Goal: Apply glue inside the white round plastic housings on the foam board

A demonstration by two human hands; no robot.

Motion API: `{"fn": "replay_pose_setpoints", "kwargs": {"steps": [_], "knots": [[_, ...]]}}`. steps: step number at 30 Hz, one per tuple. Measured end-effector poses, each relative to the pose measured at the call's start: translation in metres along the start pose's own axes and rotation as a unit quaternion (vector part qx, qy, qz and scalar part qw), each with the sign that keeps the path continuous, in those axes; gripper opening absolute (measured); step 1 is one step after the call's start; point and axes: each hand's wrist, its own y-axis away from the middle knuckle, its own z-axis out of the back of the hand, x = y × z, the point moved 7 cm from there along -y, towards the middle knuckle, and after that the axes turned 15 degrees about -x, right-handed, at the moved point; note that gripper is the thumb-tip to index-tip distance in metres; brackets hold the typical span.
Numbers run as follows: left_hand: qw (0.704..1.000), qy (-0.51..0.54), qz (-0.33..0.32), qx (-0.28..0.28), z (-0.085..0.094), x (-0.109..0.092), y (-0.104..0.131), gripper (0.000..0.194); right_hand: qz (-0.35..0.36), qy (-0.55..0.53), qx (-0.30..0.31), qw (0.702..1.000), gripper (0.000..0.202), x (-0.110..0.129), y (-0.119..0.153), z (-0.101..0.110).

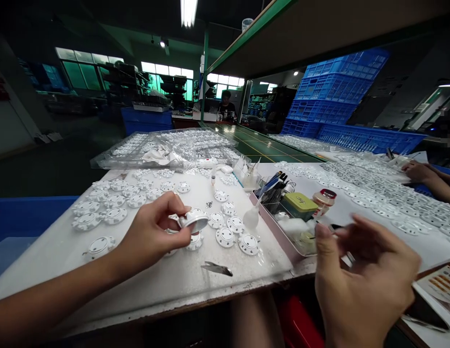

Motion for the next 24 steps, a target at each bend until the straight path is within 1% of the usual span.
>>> {"fn": "replay_pose_setpoints", "kwargs": {"steps": [1,2,3,4,5,6,7,9,10,11,12,13,14,16,18,19,21,22,24], "knots": [[0.998,-0.026,-0.055,-0.004,0.0,-0.006,0.002,0.023,0.014,-0.068,0.059,0.996,0.049,0.016,0.007,-0.013],[0.994,-0.042,-0.101,-0.01,0.0,-0.012,0.004,0.024,0.03,-0.12,0.145,0.982,0.042,0.032,0.017,-0.028],[0.989,-0.051,-0.137,-0.016,0.001,-0.016,0.006,0.025,0.049,-0.154,0.232,0.959,0.037,0.046,0.029,-0.043],[0.986,-0.054,-0.157,-0.021,0.001,-0.018,0.007,0.026,0.066,-0.172,0.304,0.935,0.034,0.057,0.041,-0.056],[0.985,-0.054,-0.163,-0.026,0.003,-0.019,0.006,0.026,0.08,-0.173,0.348,0.918,0.031,0.064,0.05,-0.066],[0.985,-0.055,-0.159,-0.031,0.005,-0.018,0.004,0.025,0.09,-0.156,0.35,0.919,0.029,0.065,0.054,-0.072],[0.986,-0.06,-0.149,-0.034,0.008,-0.017,0.0,0.023,0.09,-0.123,0.313,0.938,0.027,0.062,0.053,-0.074],[0.988,-0.079,-0.129,-0.038,0.015,-0.013,-0.008,0.018,0.05,-0.035,0.181,0.982,0.03,0.043,0.047,-0.067],[0.987,-0.093,-0.124,-0.035,0.018,-0.011,-0.013,0.017,0.016,0.006,0.127,0.992,0.034,0.031,0.046,-0.062],[0.986,-0.109,-0.125,-0.026,0.019,-0.01,-0.016,0.016,-0.021,0.04,0.102,0.994,0.04,0.018,0.047,-0.059],[0.984,-0.126,-0.128,-0.009,0.019,-0.01,-0.018,0.016,-0.053,0.065,0.108,0.991,0.045,0.006,0.051,-0.059],[0.981,-0.14,-0.133,0.016,0.017,-0.009,-0.019,0.018,-0.074,0.085,0.137,0.984,0.049,-0.003,0.056,-0.063],[0.977,-0.151,-0.14,0.05,0.014,-0.008,-0.018,0.022,-0.081,0.102,0.175,0.976,0.052,-0.01,0.061,-0.068],[0.965,-0.159,-0.156,0.135,0.001,-0.007,-0.011,0.027,-0.07,0.133,0.232,0.961,0.056,-0.018,0.069,-0.077],[0.947,-0.165,-0.177,0.21,-0.011,-0.007,0.0,0.027,-0.051,0.155,0.253,0.954,0.058,-0.022,0.071,-0.083],[0.937,-0.173,-0.187,0.239,-0.016,-0.005,0.005,0.025,-0.045,0.167,0.263,0.949,0.057,-0.024,0.071,-0.086],[0.92,-0.197,-0.2,0.274,-0.024,0.0,0.012,0.026,-0.034,0.19,0.29,0.937,0.053,-0.029,0.073,-0.091],[0.915,-0.207,-0.203,0.279,-0.027,0.003,0.013,0.027,-0.029,0.198,0.303,0.932,0.05,-0.031,0.074,-0.093],[0.915,-0.217,-0.2,0.274,-0.032,0.01,0.012,0.032,-0.022,0.2,0.313,0.928,0.045,-0.035,0.076,-0.094]]}}
